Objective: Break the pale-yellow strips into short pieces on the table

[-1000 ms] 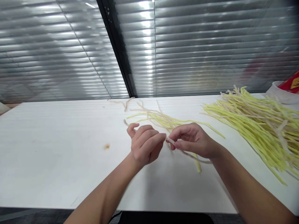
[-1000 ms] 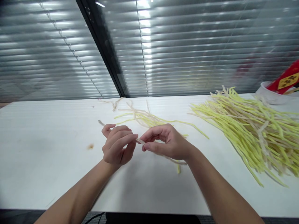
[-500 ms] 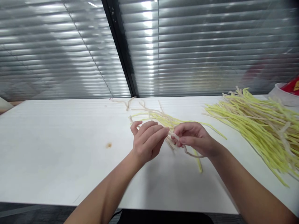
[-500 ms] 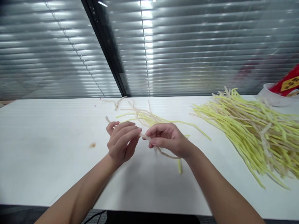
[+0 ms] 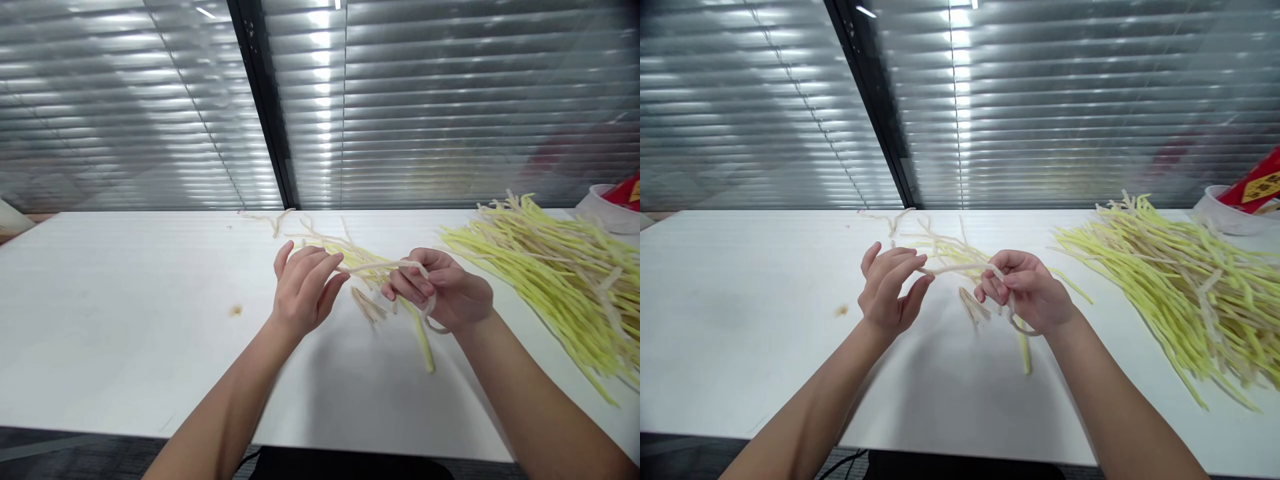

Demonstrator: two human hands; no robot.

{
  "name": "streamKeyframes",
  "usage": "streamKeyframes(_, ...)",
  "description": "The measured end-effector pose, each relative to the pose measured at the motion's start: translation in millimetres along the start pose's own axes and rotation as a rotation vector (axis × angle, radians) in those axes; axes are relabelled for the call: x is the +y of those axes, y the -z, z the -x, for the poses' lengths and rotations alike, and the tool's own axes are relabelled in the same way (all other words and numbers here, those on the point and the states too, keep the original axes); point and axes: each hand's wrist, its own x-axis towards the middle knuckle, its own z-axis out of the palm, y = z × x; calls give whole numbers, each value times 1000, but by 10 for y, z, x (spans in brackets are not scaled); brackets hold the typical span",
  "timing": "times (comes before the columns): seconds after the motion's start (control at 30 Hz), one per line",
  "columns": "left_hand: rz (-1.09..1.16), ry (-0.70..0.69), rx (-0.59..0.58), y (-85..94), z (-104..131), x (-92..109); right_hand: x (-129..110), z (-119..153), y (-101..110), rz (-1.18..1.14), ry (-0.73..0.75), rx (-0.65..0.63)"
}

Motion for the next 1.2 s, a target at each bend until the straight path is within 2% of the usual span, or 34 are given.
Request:
streamKeyframes(0.23, 35, 1, 36, 17, -14, 12, -2, 9, 12, 46, -35, 14)
streamKeyframes(0.43, 65, 175, 19, 9, 6, 6, 39, 15, -13, 93, -91, -13)
streamKeyframes(0.57, 24, 242, -34, -17, 0, -39, 75, 4, -56, 223, -173, -8)
streamKeyframes(0.63, -47, 246, -55, -35, 1, -55, 96, -9, -70, 261, -166, 26)
streamKeyframes(0.73, -118, 207, -23, -53, 15, -29, 117, -31, -84, 234, -97, 122)
streamKeyframes(0.8, -61, 166, -32, -54, 27, 34, 119, -44, -94, 210, -53, 181)
streamKeyframes(0.87, 93, 187, -122, -49, 35, 127, 115, -53, -104, 194, -11, 224)
streamKeyframes(0.93, 352, 337, -256, -45, 35, 232, 111, -62, -112, 174, 28, 250)
streamKeyframes(1.03, 851, 742, -422, -54, 26, 355, 110, -73, -118, 129, 76, 274)
streamKeyframes(1.1, 1093, 970, -455, -62, 18, 392, 108, -79, -119, 102, 96, 292)
streamKeyframes(1.2, 1252, 1147, -437, -59, 4, 398, 101, -86, -120, 69, 122, 315)
